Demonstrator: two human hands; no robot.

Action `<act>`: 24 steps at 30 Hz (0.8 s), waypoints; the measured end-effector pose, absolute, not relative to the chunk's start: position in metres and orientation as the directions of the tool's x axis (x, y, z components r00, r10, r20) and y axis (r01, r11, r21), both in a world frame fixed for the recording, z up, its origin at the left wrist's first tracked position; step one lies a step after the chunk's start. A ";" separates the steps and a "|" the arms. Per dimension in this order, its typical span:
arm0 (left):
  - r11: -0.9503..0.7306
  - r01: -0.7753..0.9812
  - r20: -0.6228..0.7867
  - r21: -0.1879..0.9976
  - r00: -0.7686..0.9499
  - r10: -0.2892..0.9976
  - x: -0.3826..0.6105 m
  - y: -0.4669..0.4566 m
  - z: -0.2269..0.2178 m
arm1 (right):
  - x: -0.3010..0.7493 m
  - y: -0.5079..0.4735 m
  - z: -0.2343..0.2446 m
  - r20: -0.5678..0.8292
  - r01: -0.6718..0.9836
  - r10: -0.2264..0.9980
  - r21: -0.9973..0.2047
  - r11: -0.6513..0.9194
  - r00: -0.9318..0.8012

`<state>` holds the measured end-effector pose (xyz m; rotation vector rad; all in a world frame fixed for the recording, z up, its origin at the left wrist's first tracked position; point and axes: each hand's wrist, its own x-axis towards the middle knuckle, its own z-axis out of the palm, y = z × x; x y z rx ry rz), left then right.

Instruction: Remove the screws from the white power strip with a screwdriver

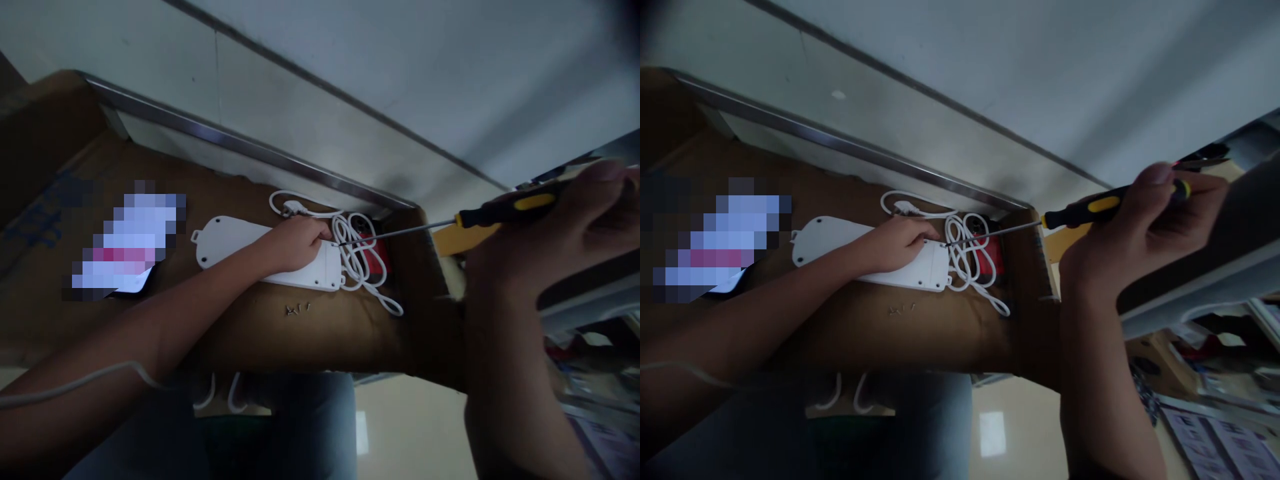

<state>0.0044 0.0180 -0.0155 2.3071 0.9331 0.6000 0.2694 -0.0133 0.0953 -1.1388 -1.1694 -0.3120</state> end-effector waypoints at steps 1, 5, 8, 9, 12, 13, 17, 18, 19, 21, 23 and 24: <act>-0.593 0.478 0.183 0.648 0.658 0.731 0.004 0.018 -0.015 | 0.273 -0.011 0.094 0.867 0.711 0.297 -0.497 0.497 0.399; -0.597 0.501 0.168 0.626 0.661 0.731 0.005 0.017 -0.015 | 0.287 -0.001 0.086 0.904 0.699 0.247 -0.426 0.574 0.349; -0.606 0.495 0.173 0.622 0.669 0.723 0.006 0.018 -0.015 | 0.298 0.007 0.080 0.929 0.706 0.219 -0.368 0.605 0.297; -0.604 0.495 0.170 0.625 0.668 0.724 0.006 0.018 -0.015 | 0.302 0.010 0.079 0.942 0.713 0.198 -0.334 0.616 0.271; -0.591 0.506 0.147 0.628 0.668 0.729 0.007 0.018 -0.015 | 0.308 0.017 0.075 0.965 0.733 0.152 -0.263 0.627 0.216; -0.587 0.510 0.139 0.629 0.669 0.730 0.007 0.017 -0.014 | 0.308 0.019 0.075 0.966 0.737 0.150 -0.257 0.625 0.209; -0.583 0.510 0.123 0.633 0.677 0.726 0.008 0.017 -0.013 | 0.298 0.015 0.075 0.962 0.735 0.158 -0.272 0.621 0.223; -0.582 0.510 0.119 0.634 0.679 0.724 0.008 0.017 -0.013 | 0.294 0.013 0.075 0.957 0.730 0.172 -0.288 0.619 0.232; -0.582 0.509 0.117 0.633 0.681 0.723 0.008 0.017 -0.013 | 0.290 0.010 0.076 0.952 0.726 0.186 -0.305 0.617 0.242; -0.583 0.510 0.118 0.632 0.680 0.723 0.008 0.017 -0.013 | 0.284 0.007 0.076 0.944 0.716 0.209 -0.329 0.615 0.255; -0.586 0.509 0.121 0.630 0.681 0.722 0.008 0.017 -0.012 | 0.280 0.006 0.076 0.942 0.704 0.218 -0.337 0.625 0.257; -0.588 0.509 0.122 0.629 0.682 0.721 0.008 0.016 -0.012 | 0.279 0.006 0.076 0.940 0.698 0.221 -0.341 0.630 0.259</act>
